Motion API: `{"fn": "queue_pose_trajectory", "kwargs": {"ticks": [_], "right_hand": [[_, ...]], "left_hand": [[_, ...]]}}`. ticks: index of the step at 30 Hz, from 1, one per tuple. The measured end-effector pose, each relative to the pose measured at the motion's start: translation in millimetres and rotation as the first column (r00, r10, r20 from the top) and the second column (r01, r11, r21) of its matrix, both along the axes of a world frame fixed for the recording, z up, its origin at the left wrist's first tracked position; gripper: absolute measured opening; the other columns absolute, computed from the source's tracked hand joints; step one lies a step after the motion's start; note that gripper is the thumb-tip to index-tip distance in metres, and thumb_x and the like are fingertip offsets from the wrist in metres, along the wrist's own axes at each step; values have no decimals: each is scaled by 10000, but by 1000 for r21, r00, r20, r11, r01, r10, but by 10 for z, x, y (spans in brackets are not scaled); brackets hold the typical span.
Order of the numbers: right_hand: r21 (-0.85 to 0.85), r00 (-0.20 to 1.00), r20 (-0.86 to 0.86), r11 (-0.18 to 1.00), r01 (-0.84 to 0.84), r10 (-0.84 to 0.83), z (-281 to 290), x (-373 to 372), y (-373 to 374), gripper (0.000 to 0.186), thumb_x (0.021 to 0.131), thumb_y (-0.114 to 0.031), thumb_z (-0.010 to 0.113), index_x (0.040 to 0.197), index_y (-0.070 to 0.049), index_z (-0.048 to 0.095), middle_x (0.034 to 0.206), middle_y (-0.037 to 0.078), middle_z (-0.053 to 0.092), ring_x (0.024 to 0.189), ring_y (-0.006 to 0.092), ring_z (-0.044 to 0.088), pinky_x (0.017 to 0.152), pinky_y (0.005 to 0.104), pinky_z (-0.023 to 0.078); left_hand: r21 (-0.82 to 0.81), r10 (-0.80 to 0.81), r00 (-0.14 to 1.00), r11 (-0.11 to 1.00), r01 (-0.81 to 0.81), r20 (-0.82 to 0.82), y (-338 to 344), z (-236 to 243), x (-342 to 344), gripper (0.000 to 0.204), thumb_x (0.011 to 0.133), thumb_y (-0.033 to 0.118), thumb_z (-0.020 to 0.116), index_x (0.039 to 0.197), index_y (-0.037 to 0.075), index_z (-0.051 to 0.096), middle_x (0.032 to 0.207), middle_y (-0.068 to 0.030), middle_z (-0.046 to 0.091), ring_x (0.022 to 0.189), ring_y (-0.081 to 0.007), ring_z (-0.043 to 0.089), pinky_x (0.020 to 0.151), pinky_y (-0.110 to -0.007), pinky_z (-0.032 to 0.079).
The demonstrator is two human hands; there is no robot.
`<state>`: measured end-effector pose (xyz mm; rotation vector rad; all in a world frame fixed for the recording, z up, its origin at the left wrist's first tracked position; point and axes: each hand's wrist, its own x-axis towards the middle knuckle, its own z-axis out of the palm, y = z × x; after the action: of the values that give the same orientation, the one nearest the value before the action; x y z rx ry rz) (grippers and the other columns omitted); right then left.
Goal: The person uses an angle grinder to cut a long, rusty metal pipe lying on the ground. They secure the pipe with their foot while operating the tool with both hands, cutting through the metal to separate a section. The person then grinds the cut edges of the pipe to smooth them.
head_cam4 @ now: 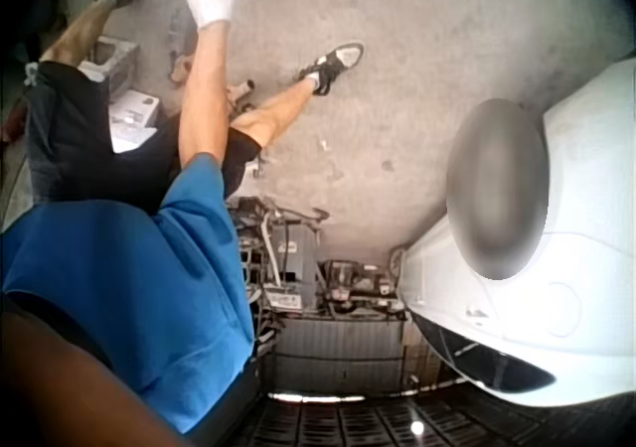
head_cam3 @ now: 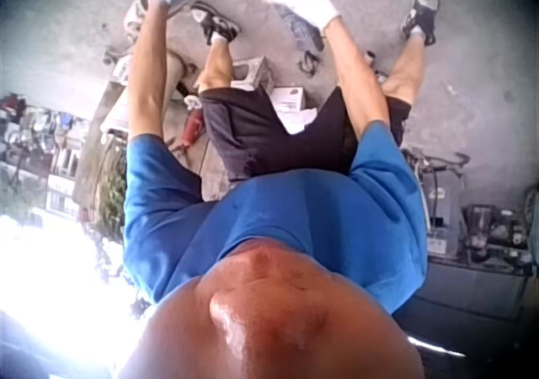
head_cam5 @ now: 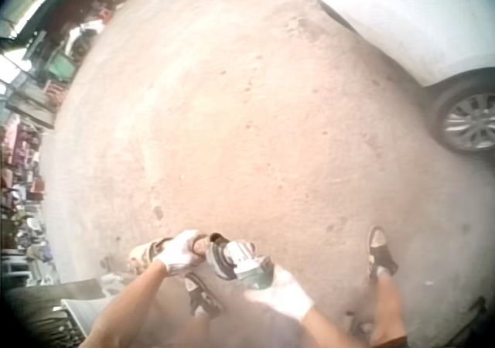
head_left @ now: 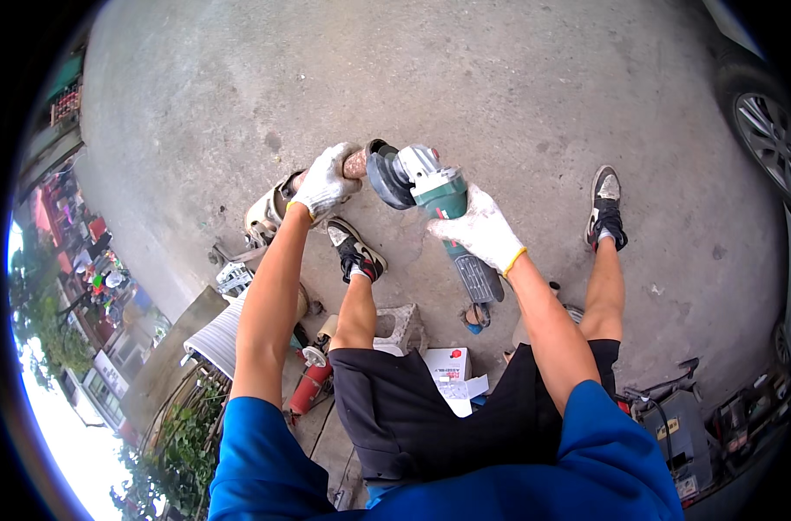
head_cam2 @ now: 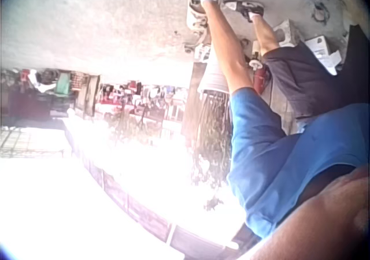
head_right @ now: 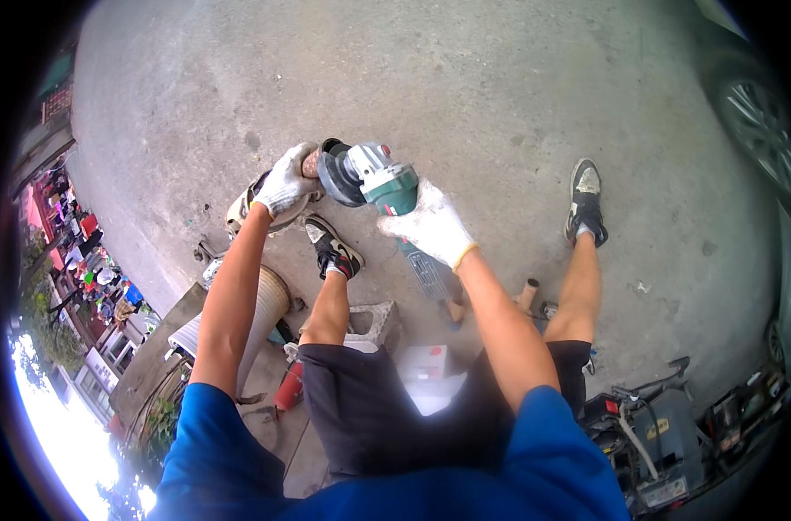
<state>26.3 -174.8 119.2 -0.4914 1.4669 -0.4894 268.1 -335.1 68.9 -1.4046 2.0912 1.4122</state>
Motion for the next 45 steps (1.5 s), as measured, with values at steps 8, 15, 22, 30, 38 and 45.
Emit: {"fn": "queue_pose_trajectory", "kwargs": {"ticks": [8,15,22,30,38,45], "right_hand": [[-8,998,11,998,-67,67,-188,-113,-11,445,691,-170,818,1038,-34,574,835,45,603,665,117,569,628,295,500],[-66,991,-73,991,-113,108,119,-309,238,649,670,-265,818,1197,-8,540,970,120,632,857,199,607,766,338,507],[-105,969,-225,986,-129,103,-44,-287,372,717,664,-293,820,1259,-24,523,1122,180,634,1031,284,623,903,379,492],[-174,977,-191,976,-131,97,-209,-107,43,678,644,-336,813,1168,-3,540,1063,224,625,998,384,616,869,429,501],[-134,974,-181,978,-159,134,-138,-67,-102,639,640,-367,795,1110,-11,548,1030,236,641,977,411,626,831,448,510],[-156,969,-206,972,-173,140,-136,-57,-149,638,653,-352,796,1124,-11,532,1032,243,643,971,421,628,818,452,512]], "left_hand": [[22,5,1000,1000,-4,-13,0,-40,58,516,630,73,681,1138,40,592,1013,-175,637,1003,-340,601,890,-417,470],[244,-9,1000,970,14,-25,-230,-31,7,588,535,-5,739,1103,51,599,935,-53,629,891,-185,572,849,-344,473],[483,-21,999,876,0,37,-588,-206,-89,553,542,-4,737,1079,70,623,932,25,600,906,-126,525,868,-298,443],[469,-19,1000,883,22,-11,-551,-344,26,544,563,30,751,1089,72,620,964,-1,638,919,-153,546,879,-326,443],[557,104,991,829,-42,-81,-498,-431,63,546,588,-70,723,1111,48,621,1040,-6,665,971,-131,567,916,-311,465],[544,132,988,836,-71,-74,-421,-473,32,548,601,-78,734,1123,35,609,1065,-15,666,993,-125,568,934,-310,463]]}}
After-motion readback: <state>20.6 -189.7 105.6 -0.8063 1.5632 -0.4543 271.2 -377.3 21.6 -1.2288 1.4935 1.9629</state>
